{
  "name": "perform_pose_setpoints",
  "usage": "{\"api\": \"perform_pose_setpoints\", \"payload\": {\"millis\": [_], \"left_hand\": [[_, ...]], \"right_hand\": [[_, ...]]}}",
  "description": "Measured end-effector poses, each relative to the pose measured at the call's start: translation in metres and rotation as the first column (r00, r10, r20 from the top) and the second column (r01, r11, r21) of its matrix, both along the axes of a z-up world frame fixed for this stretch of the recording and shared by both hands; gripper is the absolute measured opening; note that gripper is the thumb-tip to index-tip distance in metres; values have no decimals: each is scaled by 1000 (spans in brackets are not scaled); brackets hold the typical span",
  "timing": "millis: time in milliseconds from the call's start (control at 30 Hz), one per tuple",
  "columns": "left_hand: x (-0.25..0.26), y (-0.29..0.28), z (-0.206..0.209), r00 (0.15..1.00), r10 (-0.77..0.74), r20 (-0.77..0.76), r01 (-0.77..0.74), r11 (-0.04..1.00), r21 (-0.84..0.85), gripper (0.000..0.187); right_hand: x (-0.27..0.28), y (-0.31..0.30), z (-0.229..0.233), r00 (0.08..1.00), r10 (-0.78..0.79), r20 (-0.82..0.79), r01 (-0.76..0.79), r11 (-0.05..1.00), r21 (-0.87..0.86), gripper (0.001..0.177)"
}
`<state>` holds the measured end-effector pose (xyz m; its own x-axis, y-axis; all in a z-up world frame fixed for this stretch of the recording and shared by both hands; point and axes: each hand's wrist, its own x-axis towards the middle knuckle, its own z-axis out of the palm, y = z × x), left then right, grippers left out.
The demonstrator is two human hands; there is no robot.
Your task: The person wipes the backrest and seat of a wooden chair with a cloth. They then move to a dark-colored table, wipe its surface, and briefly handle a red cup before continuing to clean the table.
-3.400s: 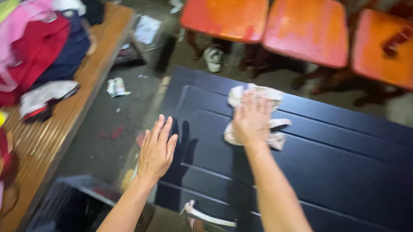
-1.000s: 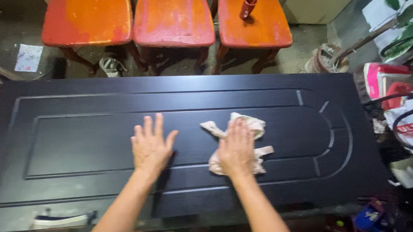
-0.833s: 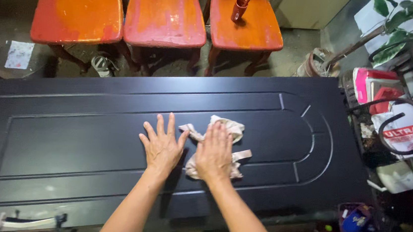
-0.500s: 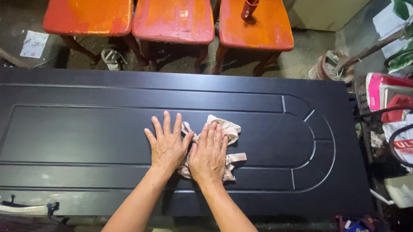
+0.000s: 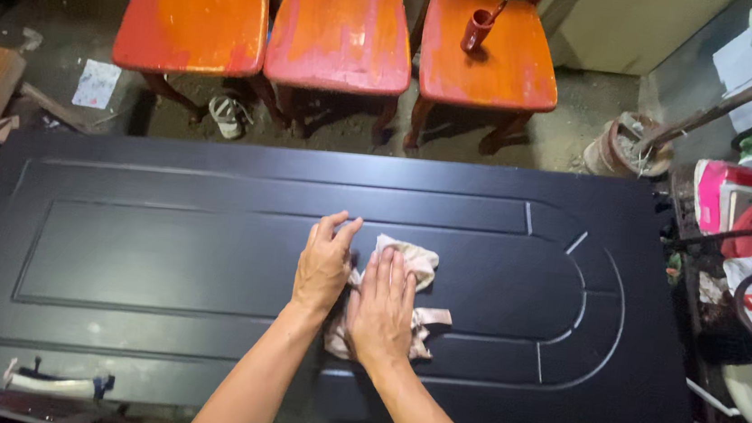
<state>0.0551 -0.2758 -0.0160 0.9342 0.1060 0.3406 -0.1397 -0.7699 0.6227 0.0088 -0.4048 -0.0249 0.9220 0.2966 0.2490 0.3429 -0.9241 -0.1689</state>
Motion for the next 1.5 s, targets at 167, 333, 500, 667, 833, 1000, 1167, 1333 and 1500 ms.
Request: {"api": "perform_pose_setpoints", "payload": {"millis": [167,333,500,667,833,1000,1167,1333,1500], "left_hand": [[21,13,-2,998,6,-67,-7,1000,-12,30],[29,17,-1,999,8,37,-12,994,112,29],[31,30,3,991,52,124,-50,999,-18,37],[28,61,2,986,158,-62,-160,987,-27,34],[25,71,5,986,164,-5,-164,985,-57,38],[37,51,0,993,72,94,-71,997,-18,38],[56,22,-3,991,-87,99,86,996,18,38],[57,31,-5,992,-90,94,88,996,18,41],[46,86,-19,988,67,142,-71,997,22,42]], "right_hand": [[25,-34,3,1000,-7,23,9,994,-105,65],[84,-58,-4,987,-159,37,162,978,-133,68],[106,-15,-14,992,-109,57,116,985,-128,67],[92,77,-40,991,129,23,-131,983,126,67],[80,90,-36,864,502,-41,-489,855,172,64],[96,-6,-11,964,234,129,-251,959,134,52],[131,-141,-17,985,-131,111,141,986,-88,54],[147,-209,-34,914,-296,279,362,904,-227,63],[159,-130,-34,962,-167,215,202,967,-154,56]]}}
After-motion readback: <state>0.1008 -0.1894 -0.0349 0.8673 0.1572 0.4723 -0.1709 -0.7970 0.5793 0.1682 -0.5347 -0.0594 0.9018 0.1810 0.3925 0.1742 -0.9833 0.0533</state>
